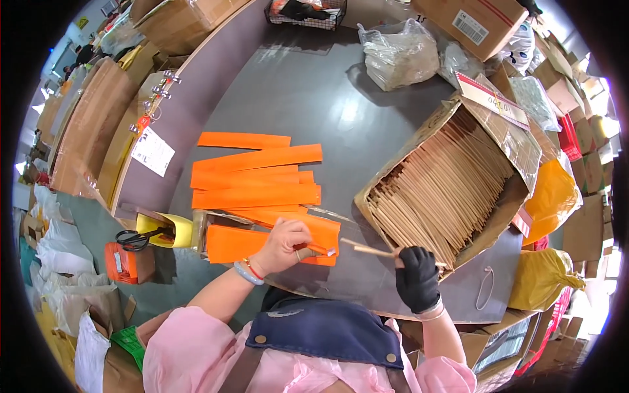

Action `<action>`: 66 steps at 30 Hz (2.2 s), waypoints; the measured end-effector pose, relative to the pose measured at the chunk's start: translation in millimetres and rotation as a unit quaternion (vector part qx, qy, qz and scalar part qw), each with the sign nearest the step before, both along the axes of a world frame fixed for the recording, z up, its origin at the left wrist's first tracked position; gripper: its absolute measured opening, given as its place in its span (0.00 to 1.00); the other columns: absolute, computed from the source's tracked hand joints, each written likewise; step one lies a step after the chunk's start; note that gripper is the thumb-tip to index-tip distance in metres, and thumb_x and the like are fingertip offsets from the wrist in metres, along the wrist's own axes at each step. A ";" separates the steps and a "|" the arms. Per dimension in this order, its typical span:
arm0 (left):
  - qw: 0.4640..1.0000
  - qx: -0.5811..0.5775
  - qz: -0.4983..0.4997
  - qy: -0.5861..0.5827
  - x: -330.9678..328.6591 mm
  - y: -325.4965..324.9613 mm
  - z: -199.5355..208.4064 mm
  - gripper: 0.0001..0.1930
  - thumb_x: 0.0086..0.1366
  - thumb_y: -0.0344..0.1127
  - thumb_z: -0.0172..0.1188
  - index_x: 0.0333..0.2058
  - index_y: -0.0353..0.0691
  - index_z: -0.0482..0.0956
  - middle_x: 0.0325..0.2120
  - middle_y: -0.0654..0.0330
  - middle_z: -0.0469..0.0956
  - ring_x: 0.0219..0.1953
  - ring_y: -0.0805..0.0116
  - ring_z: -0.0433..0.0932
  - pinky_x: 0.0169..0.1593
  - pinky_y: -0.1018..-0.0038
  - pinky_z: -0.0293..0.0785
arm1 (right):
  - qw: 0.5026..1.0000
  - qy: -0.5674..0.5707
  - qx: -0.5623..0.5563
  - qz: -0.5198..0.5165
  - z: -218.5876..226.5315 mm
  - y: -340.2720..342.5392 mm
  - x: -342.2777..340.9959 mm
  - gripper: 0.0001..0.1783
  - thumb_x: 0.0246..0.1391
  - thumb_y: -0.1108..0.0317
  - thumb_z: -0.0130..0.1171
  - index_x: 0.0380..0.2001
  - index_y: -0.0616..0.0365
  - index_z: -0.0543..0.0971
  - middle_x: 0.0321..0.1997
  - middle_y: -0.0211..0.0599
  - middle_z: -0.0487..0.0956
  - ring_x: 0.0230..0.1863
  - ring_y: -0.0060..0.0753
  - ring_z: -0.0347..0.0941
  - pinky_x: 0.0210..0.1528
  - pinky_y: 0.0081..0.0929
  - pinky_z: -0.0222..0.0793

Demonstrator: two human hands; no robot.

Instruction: Inserting wooden sticks into orange paper sleeves and bundling them.

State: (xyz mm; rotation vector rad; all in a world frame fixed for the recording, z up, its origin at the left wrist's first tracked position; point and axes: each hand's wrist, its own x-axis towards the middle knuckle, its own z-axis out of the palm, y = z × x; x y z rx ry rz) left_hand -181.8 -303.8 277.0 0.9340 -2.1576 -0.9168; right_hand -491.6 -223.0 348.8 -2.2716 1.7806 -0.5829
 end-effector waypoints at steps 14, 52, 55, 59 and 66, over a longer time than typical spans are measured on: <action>0.970 -0.201 -0.038 -0.127 -27.4 -0.8 52.0 0.06 0.53 0.37 0.64 0.31 0.46 0.80 0.29 0.67 0.79 0.31 0.68 0.76 0.39 0.69 0.66 | 0.944 -0.259 0.170 -0.113 -10.5 -7.0 2.8 0.28 0.67 0.60 0.48 0.65 0.65 0.64 0.54 0.56 0.77 0.57 0.52 0.74 0.57 0.38 0.69; 1.000 -0.003 0.018 0.004 -4.0 1.6 -1.7 0.09 0.47 0.31 0.70 0.27 0.44 0.78 0.27 0.67 0.73 0.33 0.66 0.72 0.41 0.68 0.59 | 0.996 -0.055 0.073 0.006 3.2 -0.1 -2.7 0.18 0.42 0.78 0.58 0.41 0.55 0.77 0.41 0.44 0.76 0.41 0.55 0.73 0.41 0.48 0.70; 1.000 0.000 0.014 0.016 -5.7 1.9 0.0 0.08 0.49 0.32 0.70 0.27 0.44 0.78 0.27 0.67 0.73 0.33 0.66 0.72 0.42 0.68 0.59 | 0.989 -0.094 0.096 0.060 2.2 4.7 -2.8 0.21 0.40 0.79 0.60 0.42 0.55 0.78 0.39 0.41 0.77 0.39 0.50 0.76 0.38 0.44 0.72; 1.000 -0.003 0.006 0.009 -5.1 1.3 -0.8 0.09 0.51 0.35 0.71 0.28 0.44 0.79 0.27 0.67 0.73 0.33 0.67 0.72 0.41 0.69 0.59 | 0.991 -0.065 0.108 0.041 0.9 4.2 2.3 0.20 0.41 0.78 0.60 0.42 0.54 0.78 0.40 0.40 0.77 0.39 0.51 0.76 0.38 0.44 0.72; 0.999 -0.008 0.036 0.011 -11.4 0.4 5.4 0.11 0.49 0.39 0.74 0.26 0.45 0.79 0.27 0.67 0.74 0.32 0.67 0.72 0.40 0.70 0.60 | 0.995 -0.028 0.091 0.022 3.5 4.1 3.1 0.16 0.45 0.77 0.59 0.40 0.53 0.79 0.37 0.40 0.77 0.36 0.52 0.75 0.37 0.44 0.71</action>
